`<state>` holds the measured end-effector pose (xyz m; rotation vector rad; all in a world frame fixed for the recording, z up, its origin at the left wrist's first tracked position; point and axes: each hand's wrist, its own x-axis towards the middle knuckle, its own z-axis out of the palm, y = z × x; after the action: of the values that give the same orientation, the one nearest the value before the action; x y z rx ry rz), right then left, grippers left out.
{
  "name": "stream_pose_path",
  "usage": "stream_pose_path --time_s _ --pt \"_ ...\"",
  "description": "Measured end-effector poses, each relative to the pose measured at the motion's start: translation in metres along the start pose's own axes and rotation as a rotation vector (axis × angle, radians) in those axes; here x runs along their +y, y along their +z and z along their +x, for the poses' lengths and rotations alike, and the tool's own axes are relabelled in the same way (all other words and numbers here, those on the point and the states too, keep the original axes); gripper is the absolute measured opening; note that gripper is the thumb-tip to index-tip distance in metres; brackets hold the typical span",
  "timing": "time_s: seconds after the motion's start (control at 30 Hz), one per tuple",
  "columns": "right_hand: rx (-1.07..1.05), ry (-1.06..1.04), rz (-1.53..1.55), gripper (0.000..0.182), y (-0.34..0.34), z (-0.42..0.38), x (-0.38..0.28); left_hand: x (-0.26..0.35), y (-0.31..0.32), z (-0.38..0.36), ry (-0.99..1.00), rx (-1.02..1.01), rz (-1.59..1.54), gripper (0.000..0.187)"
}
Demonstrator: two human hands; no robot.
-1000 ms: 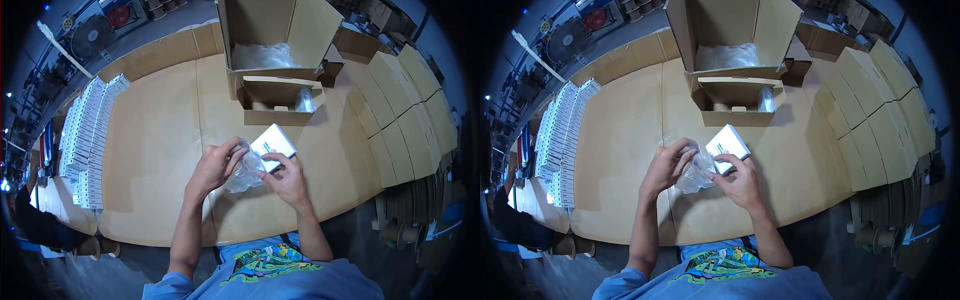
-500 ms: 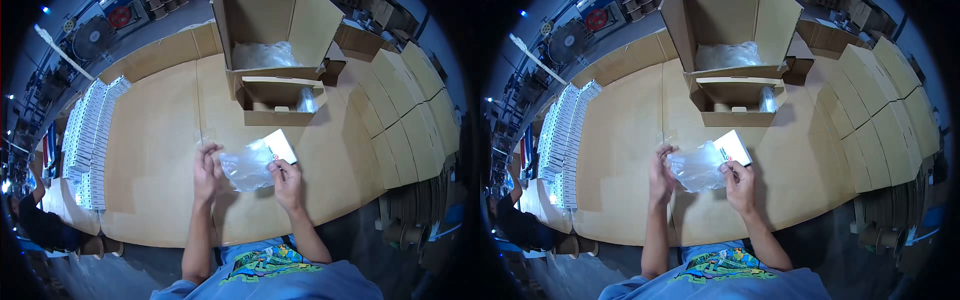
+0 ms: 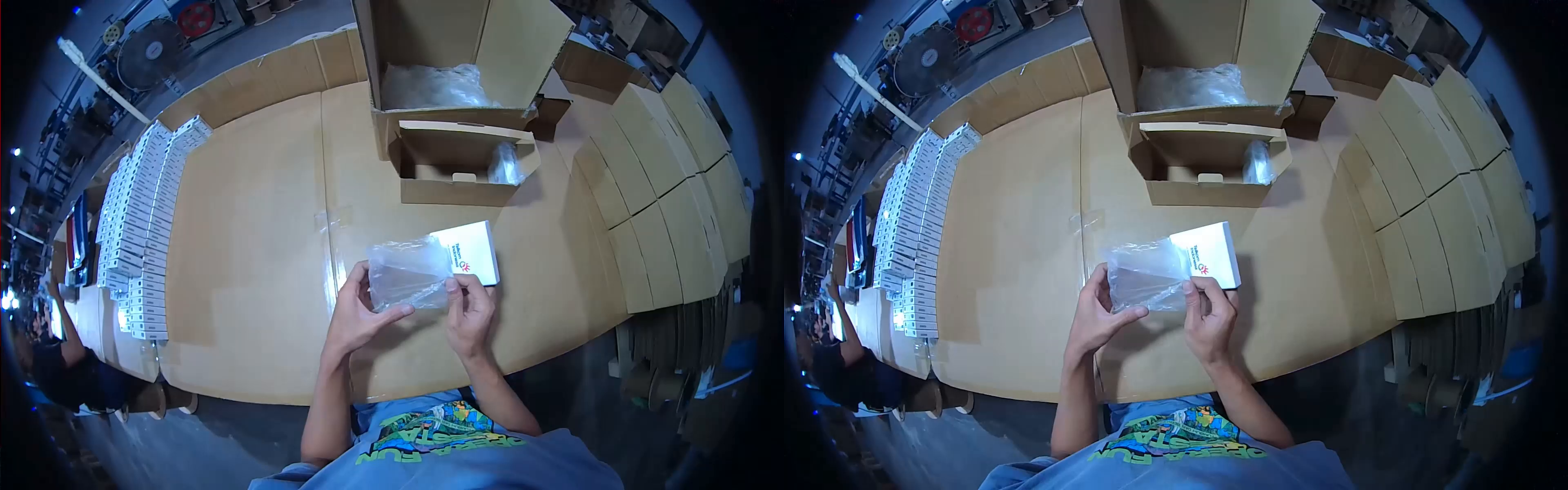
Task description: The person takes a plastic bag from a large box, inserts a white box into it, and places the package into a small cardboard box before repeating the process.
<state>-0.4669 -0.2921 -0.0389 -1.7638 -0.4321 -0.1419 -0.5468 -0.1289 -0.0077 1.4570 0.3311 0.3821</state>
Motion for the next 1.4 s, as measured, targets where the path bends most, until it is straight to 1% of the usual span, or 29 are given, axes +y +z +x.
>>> stream_pose_path --time_s 0.03,0.07,0.17,0.2,0.23,0.3,0.37,0.43,0.5,0.53,0.63,0.67,0.77,0.8,0.87,0.9,0.93,1.03,1.13,1.17,1.2,1.23,1.27,1.33,1.37,1.4 --pt "-0.053 -0.013 -0.021 0.016 -0.002 -0.002 0.004 0.005 0.000 -0.001 0.003 -0.017 0.016 0.055" --pt "-0.107 -0.027 -0.040 0.016 -0.004 -0.004 0.006 0.002 -0.003 -0.001 -0.107 -0.001 0.043 0.050" --pt "-0.183 0.030 0.085 0.014 -0.007 -0.006 0.008 -0.004 0.002 0.004 -0.091 0.080 0.174 0.044" --pt "-0.137 -0.086 0.078 0.016 -0.012 0.007 -0.007 -0.005 0.004 0.003 0.009 0.083 0.153 0.039" --pt "-0.144 -0.099 0.097 0.017 -0.019 0.015 0.001 -0.007 0.002 0.002 0.025 0.048 0.170 0.039" --pt "0.046 0.021 0.459 0.017 -0.019 0.033 -0.023 -0.010 -0.003 -0.001 0.051 -0.030 0.205 0.039" --pt "-0.050 -0.052 0.543 0.017 -0.029 0.050 -0.032 -0.007 -0.001 -0.004 0.027 -0.058 0.254 0.037" --pt "-0.182 -0.125 0.521 0.018 -0.039 0.063 -0.034 -0.007 0.002 -0.005 0.009 -0.088 0.272 0.036" --pt "-0.354 -0.188 0.387 0.017 -0.045 0.068 -0.033 -0.005 0.006 -0.007 -0.008 -0.098 0.218 0.036" --pt "-0.396 -0.187 0.373 0.016 -0.042 0.069 -0.034 -0.004 0.007 -0.006 -0.014 -0.101 0.191 0.035" --pt "-0.564 -0.427 0.327 0.028 -0.035 0.080 -0.045 -0.003 0.004 -0.007 -0.006 -0.073 0.212 0.041" --pt "-0.545 -0.402 0.290 0.040 -0.034 0.075 -0.044 -0.001 0.003 -0.007 -0.004 -0.059 0.177 0.042" --pt "-0.543 -0.379 0.256 0.040 -0.032 0.072 -0.030 0.000 0.000 -0.006 -0.006 -0.032 0.111 0.045" --pt "-0.565 -0.326 0.291 0.037 -0.033 0.071 -0.028 -0.003 -0.002 -0.005 -0.013 -0.034 0.111 0.046" --pt "-0.554 -0.320 0.283 0.032 -0.032 0.071 -0.027 -0.008 -0.006 -0.003 -0.036 -0.064 0.129 0.050" --pt "-0.549 -0.318 0.279 0.029 -0.032 0.072 -0.027 -0.009 -0.005 -0.003 -0.029 -0.063 0.116 0.050" --pt "-0.544 -0.332 0.310 0.022 -0.030 0.074 -0.028 -0.010 -0.004 -0.003 -0.022 -0.061 0.103 0.049" --pt "-0.594 -0.297 0.213 0.020 -0.032 0.076 -0.025 -0.012 -0.005 -0.008 -0.028 -0.079 0.037 0.041" --pt "-0.597 -0.222 0.272 0.026 -0.027 0.074 -0.012 -0.019 -0.009 -0.010 -0.087 -0.076 -0.134 0.035" --pt "-0.599 -0.201 0.245 0.031 -0.026 0.073 -0.015 -0.022 -0.010 -0.010 -0.115 -0.069 -0.204 0.035" --pt "-0.600 -0.178 0.218 0.036 -0.023 0.071 -0.019 -0.023 -0.011 -0.010 -0.079 -0.097 -0.143 0.037" --pt "-0.599 -0.155 0.192 0.041 -0.021 0.069 -0.023 -0.026 -0.011 -0.010 -0.094 -0.083 -0.155 0.037" --pt "-0.656 -0.093 0.187 0.051 -0.019 0.068 -0.024 -0.030 -0.011 -0.010 -0.110 -0.070 -0.169 0.038" --pt "-0.679 0.047 0.332 0.055 -0.017 0.065 -0.023 -0.042 -0.011 -0.009 -0.121 -0.038 -0.249 0.038" --pt "-0.691 0.114 0.405 0.057 -0.016 0.064 -0.022 -0.040 -0.006 -0.009 -0.143 0.025 -0.328 0.039" --pt "-0.668 0.205 0.640 0.057 -0.015 0.062 -0.015 -0.036 0.001 -0.010 -0.165 0.090 -0.408 0.039"
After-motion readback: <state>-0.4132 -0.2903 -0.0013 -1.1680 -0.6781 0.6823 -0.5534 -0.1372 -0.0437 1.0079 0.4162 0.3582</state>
